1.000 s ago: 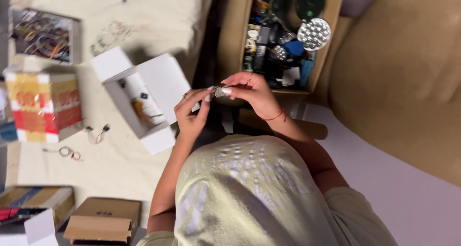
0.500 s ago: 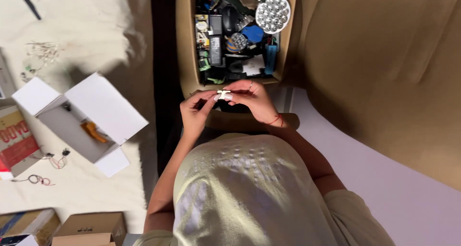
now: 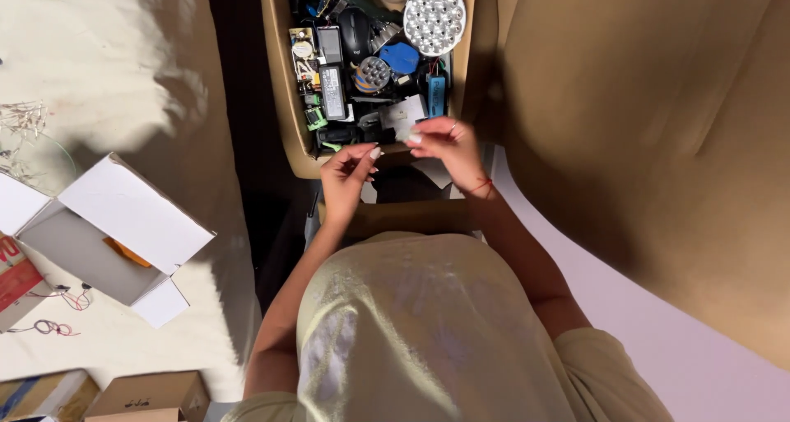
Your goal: The person transfers small electronic components and accessories from a white box on a table into a larger cardboard box on a chair. They handle items one by one, including wires, adapters, and small devices, then close the white box and carry it away.
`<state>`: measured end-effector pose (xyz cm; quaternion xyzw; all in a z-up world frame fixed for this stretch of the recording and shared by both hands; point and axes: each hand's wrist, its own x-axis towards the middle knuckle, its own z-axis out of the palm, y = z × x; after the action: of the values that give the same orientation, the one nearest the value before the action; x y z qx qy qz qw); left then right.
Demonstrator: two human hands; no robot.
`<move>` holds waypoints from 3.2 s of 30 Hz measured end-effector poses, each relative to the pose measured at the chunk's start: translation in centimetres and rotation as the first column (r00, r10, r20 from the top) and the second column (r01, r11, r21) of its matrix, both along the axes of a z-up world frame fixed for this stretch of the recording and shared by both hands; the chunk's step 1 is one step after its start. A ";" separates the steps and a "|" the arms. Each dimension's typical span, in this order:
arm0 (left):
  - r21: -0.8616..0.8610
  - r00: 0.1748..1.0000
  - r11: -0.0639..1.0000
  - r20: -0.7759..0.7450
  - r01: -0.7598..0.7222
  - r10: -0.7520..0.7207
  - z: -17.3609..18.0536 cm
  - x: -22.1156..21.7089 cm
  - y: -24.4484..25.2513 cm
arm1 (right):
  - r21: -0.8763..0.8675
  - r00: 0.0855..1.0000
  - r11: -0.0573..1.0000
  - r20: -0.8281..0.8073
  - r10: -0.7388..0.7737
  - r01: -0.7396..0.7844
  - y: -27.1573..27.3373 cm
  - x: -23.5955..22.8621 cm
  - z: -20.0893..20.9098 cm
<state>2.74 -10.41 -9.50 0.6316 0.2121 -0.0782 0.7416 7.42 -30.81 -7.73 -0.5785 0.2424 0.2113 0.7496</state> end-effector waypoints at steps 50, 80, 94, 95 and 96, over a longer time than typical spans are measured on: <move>0.858 0.829 0.453 0.426 -0.242 -0.363 9.2 -9.4 19.3 | -0.561 0.790 0.808 0.406 0.460 -0.182 16.5 2.8 1.3; 0.722 0.937 0.602 0.314 -0.341 0.155 4.1 -22.2 37.3 | -0.406 0.710 0.675 0.087 0.699 -0.615 57.5 -6.9 -5.2; 0.672 0.918 0.632 0.351 -0.386 0.186 3.3 -21.4 36.3 | -0.653 0.616 0.469 0.005 0.788 -0.594 59.1 -5.6 -6.5; 0.676 0.919 0.631 0.349 -0.381 0.181 3.3 -21.5 36.3 | -0.662 0.604 0.454 0.002 0.797 -0.596 58.9 -5.5 -7.2; 0.680 0.920 0.628 0.351 -0.379 0.175 3.4 -21.3 36.4 | -0.672 0.591 0.439 0.002 0.806 -0.597 59.0 -5.1 -7.9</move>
<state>-18.59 26.02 -6.14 0.8396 0.2252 0.2103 0.4473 2.28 28.17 -15.64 -0.8586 -0.0969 0.3194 0.3891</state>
